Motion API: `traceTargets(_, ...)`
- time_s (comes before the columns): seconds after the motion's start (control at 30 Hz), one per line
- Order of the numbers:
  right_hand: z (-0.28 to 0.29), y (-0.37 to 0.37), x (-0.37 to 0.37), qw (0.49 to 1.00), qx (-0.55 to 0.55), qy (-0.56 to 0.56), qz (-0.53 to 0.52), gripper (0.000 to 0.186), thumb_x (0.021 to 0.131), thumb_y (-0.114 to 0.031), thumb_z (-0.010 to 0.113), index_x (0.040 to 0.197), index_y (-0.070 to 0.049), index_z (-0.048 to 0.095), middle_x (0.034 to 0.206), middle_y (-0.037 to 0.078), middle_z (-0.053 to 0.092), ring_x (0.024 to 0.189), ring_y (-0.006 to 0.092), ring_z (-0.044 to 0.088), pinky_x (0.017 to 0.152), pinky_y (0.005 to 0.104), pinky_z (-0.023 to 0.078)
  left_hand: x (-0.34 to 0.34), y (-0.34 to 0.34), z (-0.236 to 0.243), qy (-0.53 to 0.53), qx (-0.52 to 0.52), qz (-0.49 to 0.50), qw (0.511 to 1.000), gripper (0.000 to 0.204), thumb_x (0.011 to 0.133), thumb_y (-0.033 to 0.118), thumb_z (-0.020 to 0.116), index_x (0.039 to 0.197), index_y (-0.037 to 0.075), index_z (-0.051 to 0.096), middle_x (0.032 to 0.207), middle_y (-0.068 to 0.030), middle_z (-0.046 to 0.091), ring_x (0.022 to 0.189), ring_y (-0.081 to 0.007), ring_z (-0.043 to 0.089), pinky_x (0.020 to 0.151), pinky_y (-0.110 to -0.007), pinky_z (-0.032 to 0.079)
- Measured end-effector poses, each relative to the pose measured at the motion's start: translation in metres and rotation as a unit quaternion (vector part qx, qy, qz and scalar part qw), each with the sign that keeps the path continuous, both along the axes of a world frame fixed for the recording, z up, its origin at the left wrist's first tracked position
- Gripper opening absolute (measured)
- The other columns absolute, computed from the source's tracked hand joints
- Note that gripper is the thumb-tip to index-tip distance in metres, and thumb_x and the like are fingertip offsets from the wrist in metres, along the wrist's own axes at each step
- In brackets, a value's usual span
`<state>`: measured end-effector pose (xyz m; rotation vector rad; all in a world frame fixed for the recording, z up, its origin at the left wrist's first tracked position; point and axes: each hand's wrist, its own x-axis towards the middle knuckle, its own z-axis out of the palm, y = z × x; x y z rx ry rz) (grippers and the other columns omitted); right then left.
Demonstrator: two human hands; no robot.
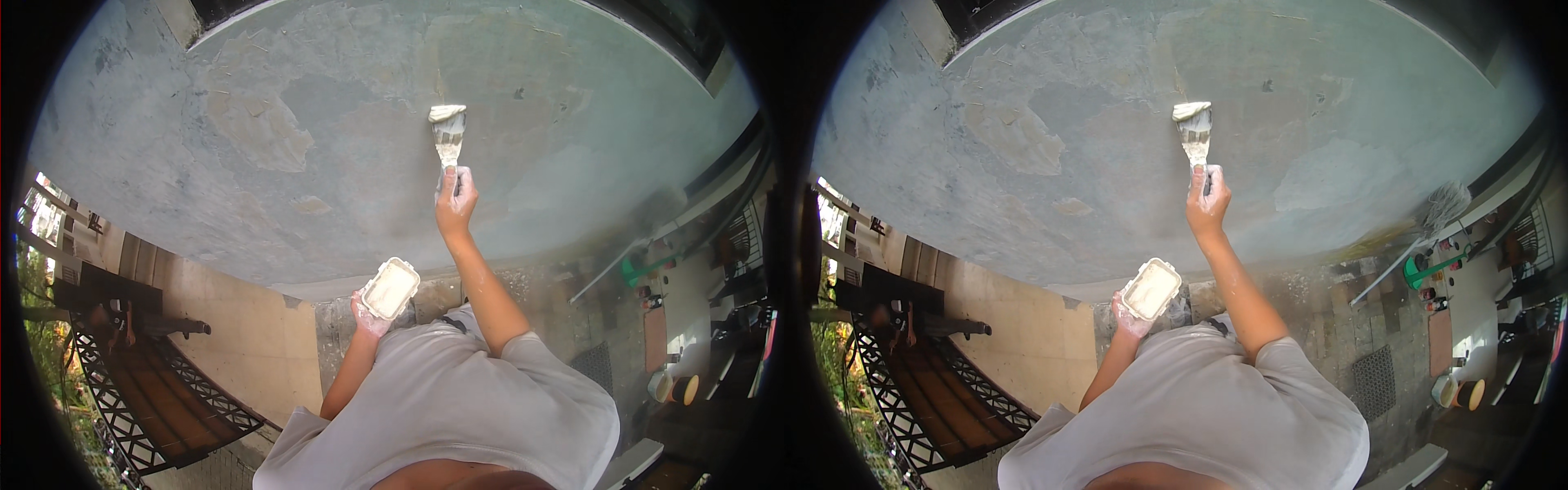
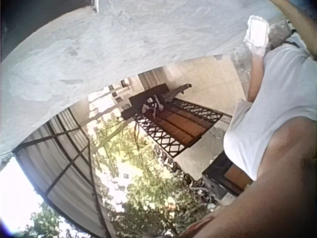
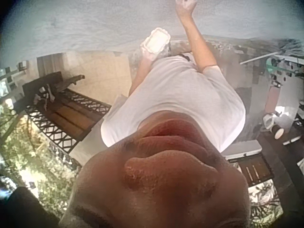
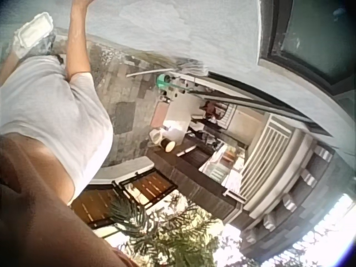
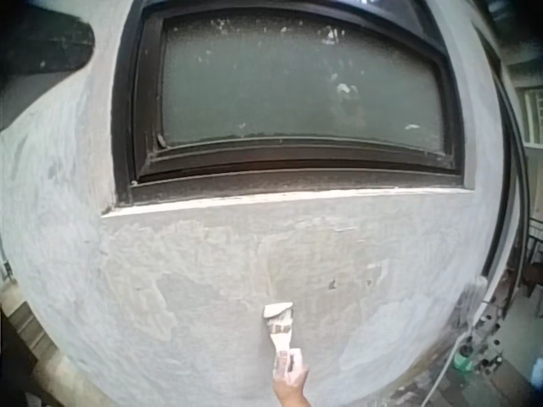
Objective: The person applies wall compound from a plastic container onto a concrete wall using a putty knife.
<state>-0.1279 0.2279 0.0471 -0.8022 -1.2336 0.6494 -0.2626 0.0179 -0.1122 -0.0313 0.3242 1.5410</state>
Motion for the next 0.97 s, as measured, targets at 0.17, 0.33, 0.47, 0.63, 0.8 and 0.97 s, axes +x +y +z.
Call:
traceTargets(0.17, 0.099, -0.007, -0.011, 0.997, -0.006, 0.063, 0.053, 0.035, 0.101, -0.031, 0.057, 0.079, -0.004, 0.051, 0.061, -0.001, 0.049, 0.054, 0.0063, 0.043, 0.049, 0.0267, 0.034, 0.001, -0.003, 0.002, -0.006, -0.004, 0.0, 1.0, 0.08, 0.083, 0.048, 0.046, 0.146, -0.001, 0.04, 0.148, -0.024, 0.043, 0.133, -0.0443, 0.046, 0.107, -0.059, 0.042)
traceTargets(0.33, 0.17, -0.018, -0.012, 0.993, 0.045, 0.086, 0.065, 0.035, 0.103, -0.032, 0.054, 0.081, -0.005, 0.049, 0.062, -0.001, 0.048, 0.047, 0.0044, 0.042, 0.04, 0.0219, 0.032, 0.0, -0.004, 0.005, -0.02, 0.036, -0.038, 0.998, 0.086, 0.078, 0.049, 0.053, 0.146, -0.001, 0.039, 0.149, -0.0245, 0.042, 0.133, -0.0449, 0.046, 0.104, -0.06, 0.045)
traceTargets(0.47, 0.12, -0.044, -0.005, 0.985, 0.023, 0.136, 0.103, 0.033, 0.104, -0.031, 0.052, 0.082, -0.006, 0.048, 0.063, -0.002, 0.046, 0.048, 0.0039, 0.041, 0.04, 0.0218, 0.032, -0.001, -0.009, -0.005, -0.034, 0.028, -0.033, 0.998, 0.087, 0.077, 0.049, 0.053, 0.146, -0.001, 0.039, 0.149, -0.0251, 0.042, 0.133, -0.0461, 0.046, 0.104, -0.061, 0.044)
traceTargets(0.63, 0.017, -0.036, 0.013, 0.993, -0.065, 0.058, 0.074, 0.033, 0.104, -0.029, 0.052, 0.08, -0.007, 0.048, 0.062, -0.003, 0.045, 0.05, 0.0036, 0.04, 0.043, 0.0225, 0.032, 0.006, -0.016, -0.002, -0.057, 0.009, -0.014, 0.998, 0.085, 0.076, 0.046, 0.052, 0.146, 0.0, 0.04, 0.148, -0.0257, 0.043, 0.132, -0.0472, 0.046, 0.101, -0.062, 0.047)
traceTargets(0.8, 0.069, -0.029, -0.007, 0.993, -0.037, 0.08, 0.076, 0.035, 0.103, -0.029, 0.055, 0.078, -0.006, 0.049, 0.06, -0.004, 0.046, 0.051, 0.0032, 0.041, 0.046, 0.0231, 0.032, 0.001, -0.018, -0.008, -0.077, 0.019, -0.011, 0.997, 0.081, 0.08, 0.046, 0.045, 0.146, 0.0, 0.04, 0.147, -0.0253, 0.043, 0.131, -0.0478, 0.047, 0.098, -0.064, 0.048)
traceTargets(0.97, 0.155, -0.014, -0.014, 0.986, 0.028, 0.114, 0.118, 0.038, 0.102, -0.037, 0.056, 0.082, -0.006, 0.051, 0.063, -0.001, 0.048, 0.047, 0.0063, 0.042, 0.039, 0.0236, 0.033, 0.001, -0.015, -0.03, -0.017, -0.01, -0.006, 1.0, 0.073, 0.085, 0.041, 0.045, 0.147, 0.003, 0.04, 0.15, -0.0211, 0.043, 0.13, -0.0472, 0.048, 0.097, -0.062, 0.048)
